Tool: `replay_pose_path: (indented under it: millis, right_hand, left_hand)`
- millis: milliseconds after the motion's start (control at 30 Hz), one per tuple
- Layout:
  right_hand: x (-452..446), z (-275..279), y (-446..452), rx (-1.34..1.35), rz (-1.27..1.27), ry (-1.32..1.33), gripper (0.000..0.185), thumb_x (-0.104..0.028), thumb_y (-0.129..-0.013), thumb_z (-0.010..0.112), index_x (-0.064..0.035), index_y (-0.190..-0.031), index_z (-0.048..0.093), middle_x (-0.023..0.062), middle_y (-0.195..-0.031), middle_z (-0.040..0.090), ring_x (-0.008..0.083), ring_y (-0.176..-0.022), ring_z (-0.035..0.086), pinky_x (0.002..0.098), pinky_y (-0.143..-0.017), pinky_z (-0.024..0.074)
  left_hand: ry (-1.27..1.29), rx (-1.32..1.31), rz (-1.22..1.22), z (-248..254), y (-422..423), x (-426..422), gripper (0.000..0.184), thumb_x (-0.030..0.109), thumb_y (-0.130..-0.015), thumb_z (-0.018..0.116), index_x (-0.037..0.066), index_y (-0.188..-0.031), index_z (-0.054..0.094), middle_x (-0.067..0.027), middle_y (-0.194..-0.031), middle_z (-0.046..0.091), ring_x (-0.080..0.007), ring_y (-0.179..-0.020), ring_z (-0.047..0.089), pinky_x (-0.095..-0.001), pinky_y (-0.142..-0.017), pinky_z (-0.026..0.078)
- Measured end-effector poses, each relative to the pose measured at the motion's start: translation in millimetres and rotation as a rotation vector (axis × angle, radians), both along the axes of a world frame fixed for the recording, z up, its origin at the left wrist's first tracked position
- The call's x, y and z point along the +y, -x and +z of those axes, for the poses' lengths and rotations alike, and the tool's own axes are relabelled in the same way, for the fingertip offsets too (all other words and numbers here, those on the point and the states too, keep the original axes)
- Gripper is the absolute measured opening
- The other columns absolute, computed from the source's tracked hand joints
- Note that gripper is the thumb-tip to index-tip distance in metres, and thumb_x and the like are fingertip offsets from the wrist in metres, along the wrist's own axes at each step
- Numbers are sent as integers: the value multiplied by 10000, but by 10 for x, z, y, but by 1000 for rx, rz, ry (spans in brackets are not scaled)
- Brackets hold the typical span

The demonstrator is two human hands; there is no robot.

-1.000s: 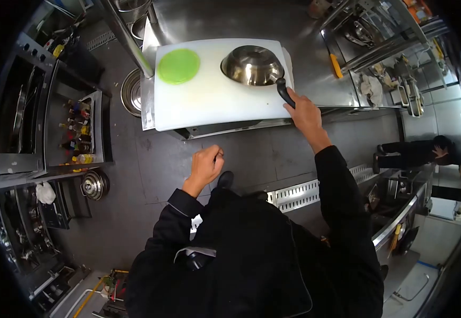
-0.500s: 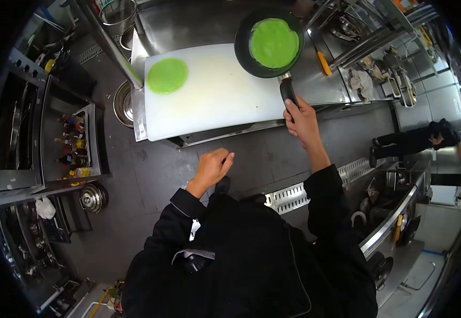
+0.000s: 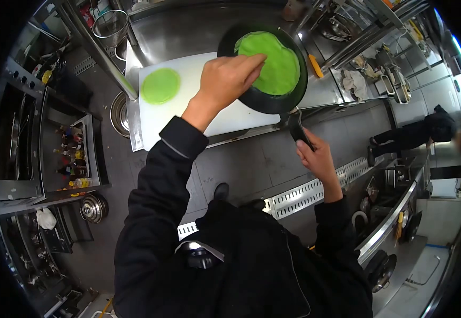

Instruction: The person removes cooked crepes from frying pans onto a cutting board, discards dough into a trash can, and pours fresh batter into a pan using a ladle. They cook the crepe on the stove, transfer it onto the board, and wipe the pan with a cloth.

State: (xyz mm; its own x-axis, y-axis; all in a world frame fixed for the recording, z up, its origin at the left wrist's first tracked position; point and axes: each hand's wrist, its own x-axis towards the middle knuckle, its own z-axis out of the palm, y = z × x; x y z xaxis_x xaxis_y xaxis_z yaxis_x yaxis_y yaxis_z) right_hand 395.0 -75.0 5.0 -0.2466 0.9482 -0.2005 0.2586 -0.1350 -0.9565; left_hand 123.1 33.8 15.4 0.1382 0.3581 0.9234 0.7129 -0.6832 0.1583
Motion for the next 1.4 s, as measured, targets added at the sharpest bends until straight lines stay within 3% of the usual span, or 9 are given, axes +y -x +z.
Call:
replay_pose_path:
  millis: [533, 833, 933, 1200, 1400]
  right_hand:
    - [-313, 172, -1, -11, 51, 13, 420, -63, -928, 550, -28, -1341, 481, -46, -647, 415, 16, -536, 341, 180, -454, 272]
    - [-302, 134, -7, 14, 28, 48, 428, -64, -922, 559, -37, -1343, 485, -43, -649, 425, 16, -534, 347, 178, -450, 278]
    - [-302, 136, 7, -6, 37, 37, 428, -68, -922, 562, -39, -1342, 486, -44, -649, 427, 16, -533, 350, 178, -451, 284]
    - [-318, 101, 49, -81, 63, -47, 427, -79, -923, 570, -33, -1339, 485, -47, -655, 435, 18, -554, 376, 180, -472, 318]
    - [-330, -3, -9, -102, 71, -121, 426, -75, -918, 578, -27, -1333, 491, -49, -665, 442, 19, -571, 389, 184, -485, 331]
  left_hand:
    - [-192, 105, 59, 129, -78, 252, 169, 103, -716, 729, 155, -868, 677, 14, -589, 540, -162, -467, 518, -280, -435, 392]
    - [-148, 181, 73, 56, 84, 85, 149, 74, -697, 730, 130, -808, 647, 8, -640, 571, -149, -519, 538, -267, -469, 389]
    - [-269, 138, -8, 37, 83, 128, 141, 104, -717, 710, 127, -817, 613, 8, -652, 548, -167, -509, 513, -285, -477, 405]
    - [-68, 157, 72, -80, 21, 93, 194, 105, -720, 728, 142, -901, 671, 5, -611, 585, -169, -491, 547, -281, -467, 418]
    - [-84, 149, 69, -49, 28, 142, 185, 103, -736, 719, 150, -910, 679, 2, -580, 579, -172, -459, 540, -287, -450, 423]
